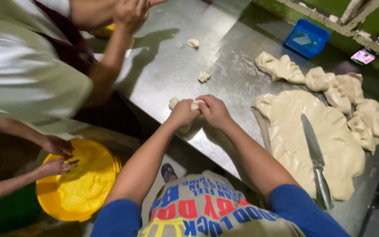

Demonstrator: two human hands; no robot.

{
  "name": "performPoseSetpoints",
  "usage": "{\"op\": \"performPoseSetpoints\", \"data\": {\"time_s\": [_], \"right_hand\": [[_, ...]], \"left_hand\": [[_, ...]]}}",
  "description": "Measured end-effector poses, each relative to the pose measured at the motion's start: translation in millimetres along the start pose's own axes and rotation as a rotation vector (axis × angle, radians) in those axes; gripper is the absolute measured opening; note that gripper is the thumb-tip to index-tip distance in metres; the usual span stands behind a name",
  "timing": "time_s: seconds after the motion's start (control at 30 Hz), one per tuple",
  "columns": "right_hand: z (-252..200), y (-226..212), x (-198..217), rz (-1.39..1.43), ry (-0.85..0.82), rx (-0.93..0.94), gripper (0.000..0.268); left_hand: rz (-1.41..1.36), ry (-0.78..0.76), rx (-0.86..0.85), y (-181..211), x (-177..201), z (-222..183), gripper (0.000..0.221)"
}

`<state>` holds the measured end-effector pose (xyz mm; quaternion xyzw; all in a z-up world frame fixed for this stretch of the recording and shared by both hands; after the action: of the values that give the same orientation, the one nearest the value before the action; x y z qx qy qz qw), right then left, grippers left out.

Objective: Cutting a large mass of dough into smaller portions and rolling them into balls or strips on a metal workbench in a bakery.

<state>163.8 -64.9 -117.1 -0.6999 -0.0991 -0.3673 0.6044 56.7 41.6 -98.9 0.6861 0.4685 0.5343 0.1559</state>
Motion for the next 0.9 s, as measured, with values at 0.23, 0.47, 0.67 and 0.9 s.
{"op": "performPoseSetpoints", "data": {"time_s": [0.23, 0.47, 0.67, 0.9], "right_hand": [[1.7, -63.5, 35.5, -0.19, -0.283, -0.249, 0.087], [11.9, 30.2, -41.3, 0.256, -0.621, 0.569, 0.053], [38.3, -13.8, 28.7, 0.049, -0.466, 0.132, 0.052], [34.2, -23.1, 10.8, 0.113, 0.004, 0.078, 0.024]], "left_hand": [[0.246, 0.123, 0.129, 24.6, -20.8, 32.9, 0.03], [0.64, 0.009, 0.366, 34.5, 17.7, 16.5, 0.039], [0.212, 0.101, 0.344, 12.4, 34.2, 1.7, 0.053], [-0.233, 0.117, -0.105, -32.3, 21.3, 37.9, 0.093]]}}
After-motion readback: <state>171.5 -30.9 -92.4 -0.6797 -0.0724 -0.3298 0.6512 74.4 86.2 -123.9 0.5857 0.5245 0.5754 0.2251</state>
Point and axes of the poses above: each hand's wrist, its own z-axis towards the middle knuckle, its own x-axis out of the back of the hand, y = z × x, the point moved 5 cm from there along z, towards the middle knuckle, and after that the axes turned 11 degrees about -y, right-handed, at the moved point
